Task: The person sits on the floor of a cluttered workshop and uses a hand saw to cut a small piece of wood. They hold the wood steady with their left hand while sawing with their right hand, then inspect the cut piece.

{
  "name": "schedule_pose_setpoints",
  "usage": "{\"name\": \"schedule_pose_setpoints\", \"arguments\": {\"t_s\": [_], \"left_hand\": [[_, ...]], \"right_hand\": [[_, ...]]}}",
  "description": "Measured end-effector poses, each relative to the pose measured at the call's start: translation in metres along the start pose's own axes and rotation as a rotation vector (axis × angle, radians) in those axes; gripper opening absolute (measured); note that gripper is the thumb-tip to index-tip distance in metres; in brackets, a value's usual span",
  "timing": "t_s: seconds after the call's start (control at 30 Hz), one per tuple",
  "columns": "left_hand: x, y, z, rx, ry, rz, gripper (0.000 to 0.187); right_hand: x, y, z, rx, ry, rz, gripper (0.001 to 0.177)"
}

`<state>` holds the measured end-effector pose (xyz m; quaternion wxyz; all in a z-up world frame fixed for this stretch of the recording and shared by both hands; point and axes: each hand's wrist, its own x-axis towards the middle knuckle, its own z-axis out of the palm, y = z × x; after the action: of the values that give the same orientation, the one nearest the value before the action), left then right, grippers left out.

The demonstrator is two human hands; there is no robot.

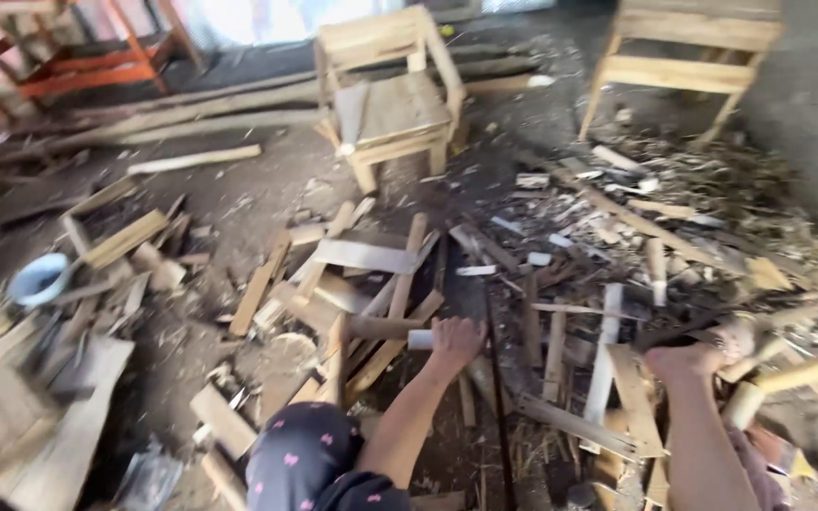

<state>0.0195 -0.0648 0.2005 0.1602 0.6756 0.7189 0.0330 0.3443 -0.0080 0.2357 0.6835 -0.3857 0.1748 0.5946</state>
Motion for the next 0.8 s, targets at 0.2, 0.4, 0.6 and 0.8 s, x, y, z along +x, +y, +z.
{"name": "schedule_pose_setpoints", "arguments": {"t_s": [0.2,0.4,0.6,0.8], "left_hand": [[0.011,-0.007,0.031,0.098,0.146,-0.015,0.056],[0.000,0.006,0.014,-0.080,0.026,-0.271,0.052],[0.032,-0.018,0.085,0.026,0.076,0.016,0.048],[0.015,-0.040,0.079,-0.030,0.112,-0.049,0.039]], "right_hand": [[-0.008,0.004,0.002,0.113,0.265,0.015,0.045],[0.129,-0.001,-0.072,-0.211,-0.112,-0.180,0.061],[0.209,-0.003,-0.096,-0.139,0.065,-0.203,0.052],[0.272,-0.014,-0.124,-0.191,0.049,-0.210,0.059]]}}
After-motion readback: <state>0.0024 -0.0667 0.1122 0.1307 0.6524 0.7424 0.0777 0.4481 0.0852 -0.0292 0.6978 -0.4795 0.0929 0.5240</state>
